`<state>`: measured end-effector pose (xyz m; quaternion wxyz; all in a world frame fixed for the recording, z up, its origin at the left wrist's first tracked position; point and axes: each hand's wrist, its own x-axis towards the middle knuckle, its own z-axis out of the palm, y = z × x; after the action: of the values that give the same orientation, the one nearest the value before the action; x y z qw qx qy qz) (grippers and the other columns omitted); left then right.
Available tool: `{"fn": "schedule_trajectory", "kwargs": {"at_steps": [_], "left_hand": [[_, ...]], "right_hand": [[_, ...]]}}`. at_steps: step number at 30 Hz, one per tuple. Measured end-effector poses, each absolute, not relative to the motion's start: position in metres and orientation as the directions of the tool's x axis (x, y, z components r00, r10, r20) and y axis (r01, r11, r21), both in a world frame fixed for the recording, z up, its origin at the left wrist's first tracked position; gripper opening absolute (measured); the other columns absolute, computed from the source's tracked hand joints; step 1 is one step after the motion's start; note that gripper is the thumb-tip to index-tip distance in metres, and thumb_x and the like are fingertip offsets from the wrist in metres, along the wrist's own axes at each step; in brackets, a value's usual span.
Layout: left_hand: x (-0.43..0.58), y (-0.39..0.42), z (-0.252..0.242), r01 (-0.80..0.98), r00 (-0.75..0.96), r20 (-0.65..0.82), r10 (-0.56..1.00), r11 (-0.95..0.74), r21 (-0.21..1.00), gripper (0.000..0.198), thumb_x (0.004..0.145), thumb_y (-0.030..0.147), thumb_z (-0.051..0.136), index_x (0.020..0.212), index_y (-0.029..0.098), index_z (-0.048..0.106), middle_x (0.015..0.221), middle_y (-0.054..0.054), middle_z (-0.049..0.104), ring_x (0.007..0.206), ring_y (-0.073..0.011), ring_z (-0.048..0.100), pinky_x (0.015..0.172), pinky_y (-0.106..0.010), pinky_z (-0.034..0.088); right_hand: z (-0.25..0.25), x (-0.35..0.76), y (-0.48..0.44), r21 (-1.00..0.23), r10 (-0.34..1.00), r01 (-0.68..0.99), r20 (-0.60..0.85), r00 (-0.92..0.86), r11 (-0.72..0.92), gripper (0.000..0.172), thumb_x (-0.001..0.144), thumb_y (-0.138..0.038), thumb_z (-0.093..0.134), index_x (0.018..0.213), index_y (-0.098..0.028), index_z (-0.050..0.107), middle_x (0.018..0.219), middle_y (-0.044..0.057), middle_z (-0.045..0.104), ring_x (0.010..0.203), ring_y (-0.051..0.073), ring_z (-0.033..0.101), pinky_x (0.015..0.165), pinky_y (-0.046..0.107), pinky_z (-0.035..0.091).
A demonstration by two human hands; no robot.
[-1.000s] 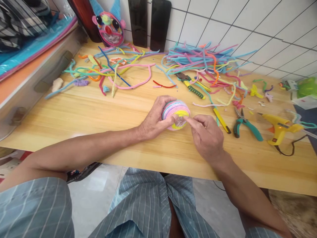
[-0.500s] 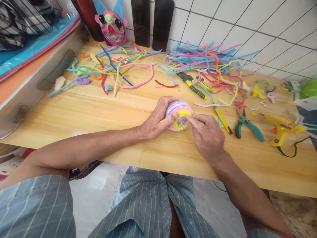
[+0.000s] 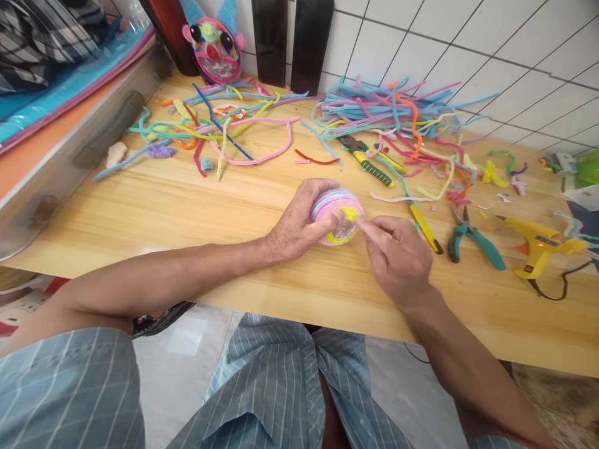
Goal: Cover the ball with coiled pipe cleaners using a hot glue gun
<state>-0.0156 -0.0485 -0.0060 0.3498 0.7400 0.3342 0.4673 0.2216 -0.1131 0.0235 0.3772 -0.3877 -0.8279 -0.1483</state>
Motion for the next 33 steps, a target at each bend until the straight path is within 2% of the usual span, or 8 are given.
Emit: {"fn": "schedule_trajectory", "kwargs": {"at_steps": [3, 7, 13, 16, 24, 30, 33], "left_hand": [[-0.0168, -0.0470, -0.0073, 0.178, 0.349, 0.496, 0.795, -0.576, 0.798, 0.062, 0.111, 0.068, 0.059, 0.150, 0.019, 0.059, 0.147, -0.016, 0.070, 0.140, -0.0296, 0.067, 0.126, -0.049, 0.055], [-0.0165, -0.0471, -0.0076, 0.185, 0.343, 0.491, 0.801, -0.570, 0.800, 0.062, 0.111, 0.071, 0.057, 0.148, 0.021, 0.060, 0.146, -0.015, 0.071, 0.138, -0.0290, 0.068, 0.123, -0.048, 0.056], [-0.0153, -0.0496, -0.0078, 0.162, 0.324, 0.492, 0.808, -0.560, 0.813, 0.061, 0.110, 0.070, 0.061, 0.146, 0.021, 0.060, 0.144, -0.015, 0.070, 0.137, -0.0283, 0.068, 0.123, -0.048, 0.056], [-0.0156, -0.0495, -0.0100, 0.160, 0.328, 0.487, 0.809, -0.556, 0.816, 0.060, 0.110, 0.070, 0.061, 0.147, 0.022, 0.060, 0.145, -0.014, 0.070, 0.139, -0.0289, 0.067, 0.124, -0.049, 0.055], [-0.0163, -0.0484, -0.0121, 0.139, 0.333, 0.481, 0.811, -0.547, 0.825, 0.060, 0.109, 0.067, 0.064, 0.149, 0.022, 0.059, 0.146, -0.015, 0.069, 0.140, -0.0293, 0.067, 0.125, -0.050, 0.054], [-0.0170, -0.0485, -0.0086, 0.149, 0.356, 0.478, 0.803, -0.554, 0.819, 0.060, 0.109, 0.068, 0.063, 0.148, 0.024, 0.059, 0.147, -0.015, 0.070, 0.140, -0.0298, 0.067, 0.125, -0.050, 0.054], [-0.0165, -0.0485, -0.0096, 0.146, 0.347, 0.475, 0.809, -0.547, 0.824, 0.060, 0.109, 0.068, 0.064, 0.148, 0.023, 0.059, 0.146, -0.014, 0.069, 0.140, -0.0299, 0.067, 0.125, -0.050, 0.055]], "right_hand": [[0.0226, 0.2232, -0.1130, -0.009, 0.514, 0.765, 0.746, -0.424, 0.644, 0.050, 0.107, -0.006, 0.066, 0.146, -0.035, 0.078, 0.111, 0.004, 0.085, 0.095, 0.018, 0.080, 0.080, 0.032, 0.065], [0.0201, 0.2235, -0.1138, -0.037, 0.562, 0.776, 0.713, -0.421, 0.629, 0.045, 0.109, -0.010, 0.064, 0.140, -0.035, 0.083, 0.111, 0.005, 0.087, 0.096, 0.019, 0.081, 0.082, 0.034, 0.066], [0.0196, 0.2230, -0.1156, 0.024, 0.522, 0.772, 0.723, -0.452, 0.635, 0.058, 0.105, -0.004, 0.065, 0.154, -0.034, 0.074, 0.112, 0.005, 0.086, 0.095, 0.019, 0.080, 0.084, 0.032, 0.065], [0.0198, 0.2228, -0.1176, -0.003, 0.549, 0.772, 0.706, -0.449, 0.635, 0.060, 0.103, -0.004, 0.065, 0.155, -0.033, 0.073, 0.112, 0.005, 0.087, 0.095, 0.019, 0.081, 0.084, 0.031, 0.065], [0.0174, 0.2201, -0.1190, -0.055, 0.547, 0.768, 0.734, -0.402, 0.639, 0.051, 0.106, -0.006, 0.067, 0.145, -0.035, 0.080, 0.108, 0.003, 0.087, 0.091, 0.017, 0.081, 0.082, 0.029, 0.065], [0.0189, 0.2231, -0.1205, -0.166, 0.626, 0.777, 0.701, -0.340, 0.608, 0.039, 0.109, -0.014, 0.068, 0.136, -0.036, 0.086, 0.111, 0.003, 0.089, 0.094, 0.019, 0.083, 0.083, 0.032, 0.068], [0.0188, 0.2223, -0.1212, -0.116, 0.618, 0.794, 0.698, -0.362, 0.596, 0.039, 0.109, -0.013, 0.067, 0.136, -0.034, 0.086, 0.111, 0.004, 0.089, 0.095, 0.020, 0.084, 0.083, 0.031, 0.069]]}}
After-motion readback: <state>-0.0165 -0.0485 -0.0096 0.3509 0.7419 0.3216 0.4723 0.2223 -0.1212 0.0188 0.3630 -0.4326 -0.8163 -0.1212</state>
